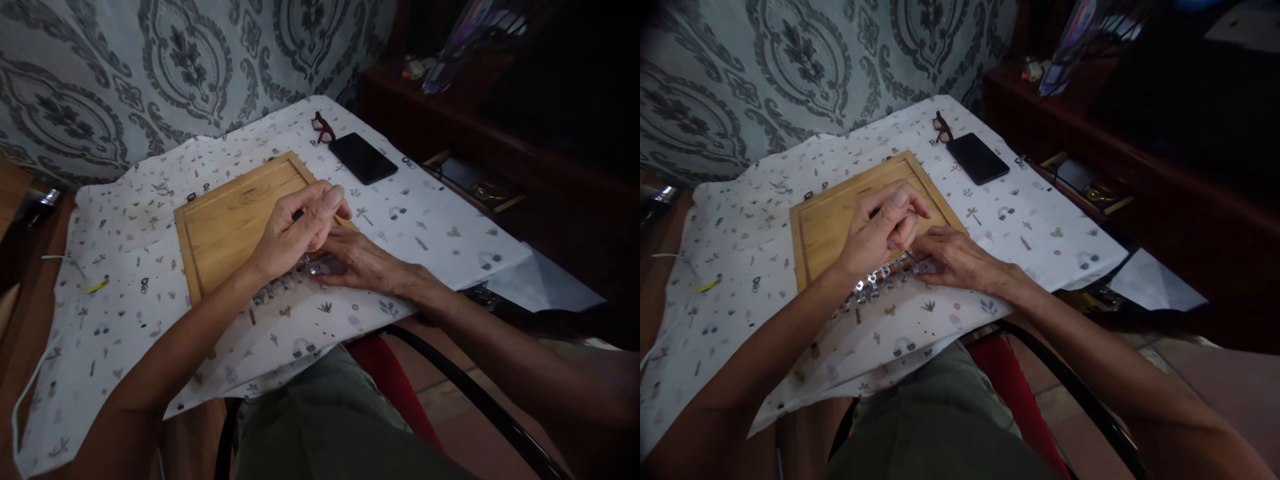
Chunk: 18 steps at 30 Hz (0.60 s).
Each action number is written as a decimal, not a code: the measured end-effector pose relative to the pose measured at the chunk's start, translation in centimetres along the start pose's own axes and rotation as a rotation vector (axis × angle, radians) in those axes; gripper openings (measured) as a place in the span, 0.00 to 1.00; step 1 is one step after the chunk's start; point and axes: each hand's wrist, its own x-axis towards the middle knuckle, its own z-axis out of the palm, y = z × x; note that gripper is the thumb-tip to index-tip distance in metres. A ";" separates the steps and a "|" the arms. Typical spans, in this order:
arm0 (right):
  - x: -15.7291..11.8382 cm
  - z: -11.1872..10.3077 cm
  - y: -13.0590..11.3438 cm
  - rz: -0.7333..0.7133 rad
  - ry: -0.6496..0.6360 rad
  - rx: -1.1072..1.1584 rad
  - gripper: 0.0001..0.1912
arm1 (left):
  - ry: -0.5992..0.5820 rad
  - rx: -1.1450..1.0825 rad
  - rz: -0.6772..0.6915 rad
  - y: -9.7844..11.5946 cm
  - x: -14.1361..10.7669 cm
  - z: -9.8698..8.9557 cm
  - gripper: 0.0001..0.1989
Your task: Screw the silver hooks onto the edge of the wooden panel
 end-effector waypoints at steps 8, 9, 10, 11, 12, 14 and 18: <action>0.6 0.1 0.3 -0.087 -0.005 0.035 0.17 | -0.033 0.019 0.052 -0.4 -0.2 -0.2 0.21; 0.7 0.1 0.3 -0.092 -0.010 0.031 0.17 | -0.036 0.017 0.055 -0.4 -0.1 -0.2 0.20; 0.7 0.1 0.3 -0.088 -0.017 0.029 0.17 | -0.036 0.017 0.058 -0.5 -0.1 -0.2 0.20; 0.7 0.1 0.3 -0.077 -0.024 0.031 0.17 | -0.037 0.019 0.060 -0.5 -0.1 -0.2 0.20; 0.7 0.0 0.2 -0.067 -0.032 0.038 0.17 | -0.038 0.022 0.063 -0.5 -0.1 -0.2 0.20; 0.8 -0.2 0.1 -0.054 -0.043 0.056 0.17 | -0.041 0.033 0.066 -0.5 -0.2 -0.2 0.19; 1.0 -0.7 -0.1 -0.067 -0.063 0.095 0.17 | -0.043 0.050 0.085 -0.5 -0.3 -0.1 0.20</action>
